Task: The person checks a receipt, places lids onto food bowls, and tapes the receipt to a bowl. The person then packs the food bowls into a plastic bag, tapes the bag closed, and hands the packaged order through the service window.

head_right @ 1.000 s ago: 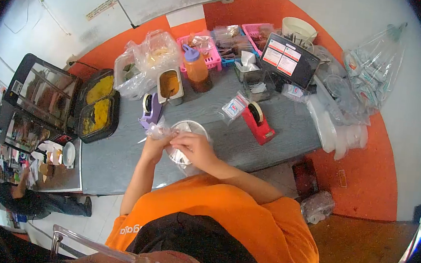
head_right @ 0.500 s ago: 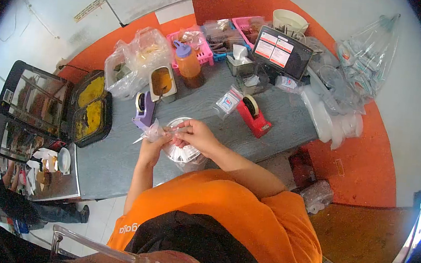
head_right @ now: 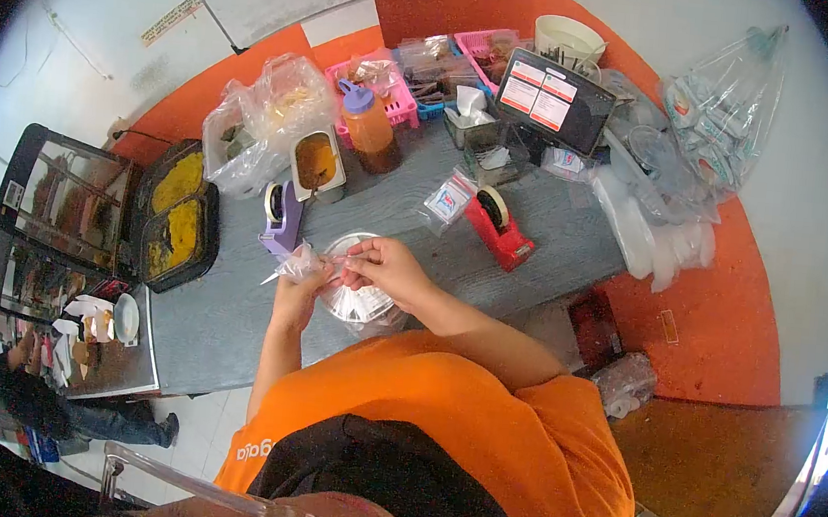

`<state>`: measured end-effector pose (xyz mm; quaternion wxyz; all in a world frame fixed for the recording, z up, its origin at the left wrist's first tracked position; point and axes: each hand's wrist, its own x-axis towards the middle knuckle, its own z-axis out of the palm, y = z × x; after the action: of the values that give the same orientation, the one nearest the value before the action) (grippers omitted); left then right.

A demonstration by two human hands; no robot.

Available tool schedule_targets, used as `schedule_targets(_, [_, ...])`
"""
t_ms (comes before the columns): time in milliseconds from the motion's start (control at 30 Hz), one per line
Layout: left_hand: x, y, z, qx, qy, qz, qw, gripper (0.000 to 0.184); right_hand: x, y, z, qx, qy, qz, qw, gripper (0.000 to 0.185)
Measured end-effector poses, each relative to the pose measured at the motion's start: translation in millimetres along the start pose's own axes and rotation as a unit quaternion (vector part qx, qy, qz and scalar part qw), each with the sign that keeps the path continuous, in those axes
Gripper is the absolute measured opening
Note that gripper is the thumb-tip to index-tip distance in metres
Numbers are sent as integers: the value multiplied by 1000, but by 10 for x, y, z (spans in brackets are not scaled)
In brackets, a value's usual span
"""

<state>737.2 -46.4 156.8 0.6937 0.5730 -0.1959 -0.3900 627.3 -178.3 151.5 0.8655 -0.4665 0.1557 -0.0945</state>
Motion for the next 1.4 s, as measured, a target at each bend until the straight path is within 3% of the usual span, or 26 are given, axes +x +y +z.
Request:
schedule_targets(167, [-62, -3, 55, 20, 13, 31, 999, 13, -42, 58, 24, -23, 16, -57, 998, 13])
schedule_targets(333, [-72, -103, 38, 97, -6, 112, 989, 8, -103, 95, 43, -162, 4, -175, 971, 3])
schedule_targets(467, [-65, -69, 129, 91, 52, 77, 991, 8, -213, 40, 11, -130, -26, -145, 980, 2])
schedule_targets(567, [-54, -86, 162, 69, 76, 67, 992, 7, -372, 27, -111, -180, -38, -124, 975, 4])
schedule_targets(633, [-87, -121, 109, 158, 60, 107, 980, 8, -545, -18, -236, -150, -30, -92, 984, 5])
schedule_targets(733, [-96, -48, 62, 133, 110, 85, 981, 13, -778, -260, -753, -169, 125, -65, 975, 6])
schedule_targets(767, [-101, -74, 42, 142, 82, 86, 983, 15, -784, -270, -1067, -232, 171, -150, 946, 7])
schedule_targets(800, [-90, -87, 46, 141, 73, 81, 984, 15, -743, -240, -1475, -389, 269, -170, 864, 11])
schedule_targets(833, [-94, -89, 60, 138, 69, 78, 985, 15, -703, -258, -1739, -529, 339, -257, 734, 15])
schedule_targets(867, [-95, -84, 88, 135, 66, 75, 986, 15, -622, -137, -2130, -530, 348, -251, 731, 15])
schedule_targets(933, [-75, -20, 111, 154, 92, 48, 983, 17, -501, 105, -2812, -675, 274, -33, 685, 16])
schedule_targets(967, [-71, 1, 121, 141, 98, 47, 984, 17, -544, 49, -2773, -673, 282, -32, 683, 16])
schedule_targets(1000, [-78, 14, 135, 130, 105, 44, 985, 18, -574, -62, -2578, -468, 272, 44, 840, 15])
schedule_targets(1033, [-86, 16, 144, 132, 99, 44, 985, 18, -621, -135, -2454, -228, 240, 112, 937, 15])
schedule_targets(1067, [-95, 18, 149, 130, 108, 47, 985, 19, -703, -137, -2421, -225, 244, 109, 937, 15])
schedule_targets(1133, [-101, 21, 152, 131, 113, 51, 984, 19, -865, -48, -2352, -71, 252, -47, 964, 12])
schedule_targets(1167, [-98, 15, 159, 132, 123, 54, 982, 19, -892, 117, -2446, -69, 255, -49, 963, 12])
schedule_targets(1233, [-89, 7, 147, 140, 132, 52, 980, 17, -882, 526, -2774, -231, 271, -258, 898, 11])
schedule_targets(1267, [-79, 7, 127, 141, 129, 48, 980, 17, -874, 586, -2851, -231, 275, -256, 897, 11])
schedule_targets(1333, [-73, 8, 109, 153, 126, 47, 979, 17, -819, 684, -2892, -367, 275, -255, 851, 9])
schedule_targets(1367, [-82, 40, 160, 159, 131, 51, 977, 20, -815, 589, -2817, -179, 284, -207, 919, 11])
schedule_targets(1400, [-63, 21, 163, 160, 124, 52, 978, 20, -787, 550, -2869, -178, 290, -210, 916, 11])
